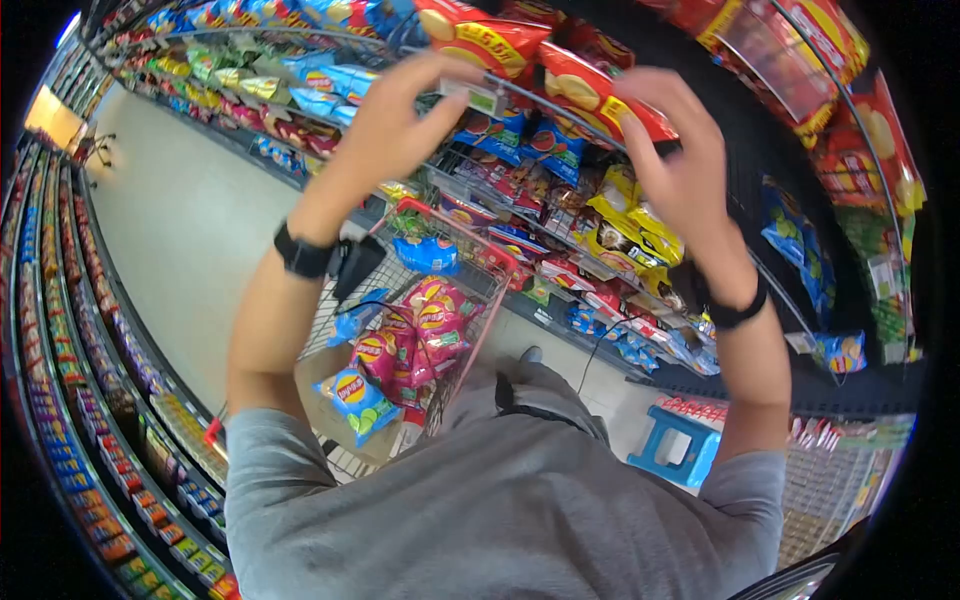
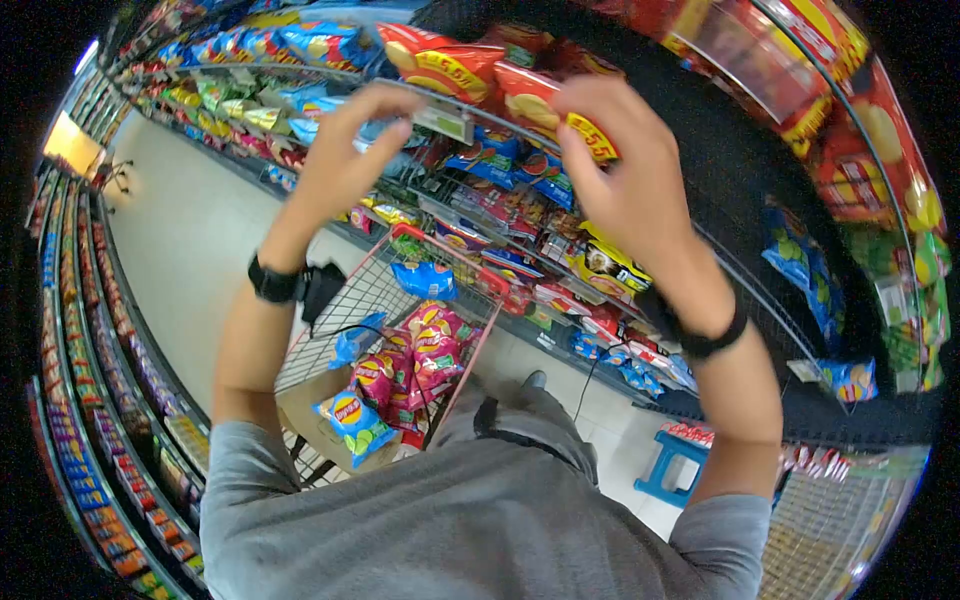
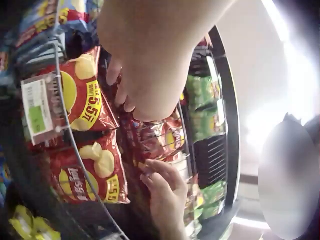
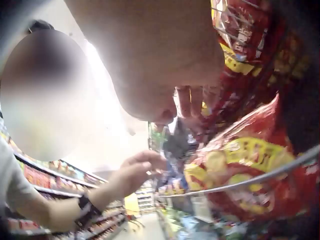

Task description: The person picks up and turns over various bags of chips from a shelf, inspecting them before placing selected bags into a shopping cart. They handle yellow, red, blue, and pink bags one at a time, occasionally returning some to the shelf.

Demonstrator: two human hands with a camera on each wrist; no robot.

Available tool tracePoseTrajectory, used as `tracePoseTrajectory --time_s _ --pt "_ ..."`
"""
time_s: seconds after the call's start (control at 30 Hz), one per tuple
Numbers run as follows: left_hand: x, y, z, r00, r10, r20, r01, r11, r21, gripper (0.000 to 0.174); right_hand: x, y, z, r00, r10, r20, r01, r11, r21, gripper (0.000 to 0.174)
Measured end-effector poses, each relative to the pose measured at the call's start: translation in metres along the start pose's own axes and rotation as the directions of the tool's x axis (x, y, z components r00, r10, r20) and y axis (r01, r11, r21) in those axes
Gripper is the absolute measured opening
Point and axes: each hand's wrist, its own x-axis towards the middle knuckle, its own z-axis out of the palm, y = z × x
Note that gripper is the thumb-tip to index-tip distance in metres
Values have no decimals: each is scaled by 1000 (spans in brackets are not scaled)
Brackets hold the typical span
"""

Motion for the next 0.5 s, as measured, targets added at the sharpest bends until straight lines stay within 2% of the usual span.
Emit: tracePoseTrajectory --time_s 0.03,0.1,0.17,0.23,0.3,0.37,0.43,0.47,0.5 --pt "-30 -1 -1 993 -117 15 117 987 -113 22 -13 -23 -3 998 46 40 -50 993 109 12" --pt "-99 -18 7 932 -362 9 359 922 -148 20 -50 -51 -3 951 29 308 -136 935 329 15" --pt "-184 -55 21 786 -618 -3 578 736 -352 19 -82 -64 11 847 0 531 -279 852 444 15" --pt "-296 -109 33 556 -827 -87 789 557 -259 22 -127 -58 39 760 119 639 -467 783 411 12" --pt "-420 -157 52 404 -889 -215 883 441 -163 29 -171 -46 60 649 247 720 -596 753 279 11" --pt "-502 -165 66 119 -959 -258 940 192 -281 35 -201 -42 72 550 352 758 -706 680 197 10" --pt "-543 -158 75 66 -980 -187 940 124 -318 39 -220 -46 78 470 449 760 -810 562 169 10" --pt "-556 -157 78 45 -989 -141 939 90 -331 41 -225 -48 79 483 454 748 -802 572 171 10" --pt "-553 -159 81 32 -987 -157 926 89 -368 42 -227 -49 79 461 480 746 -815 563 140 10"
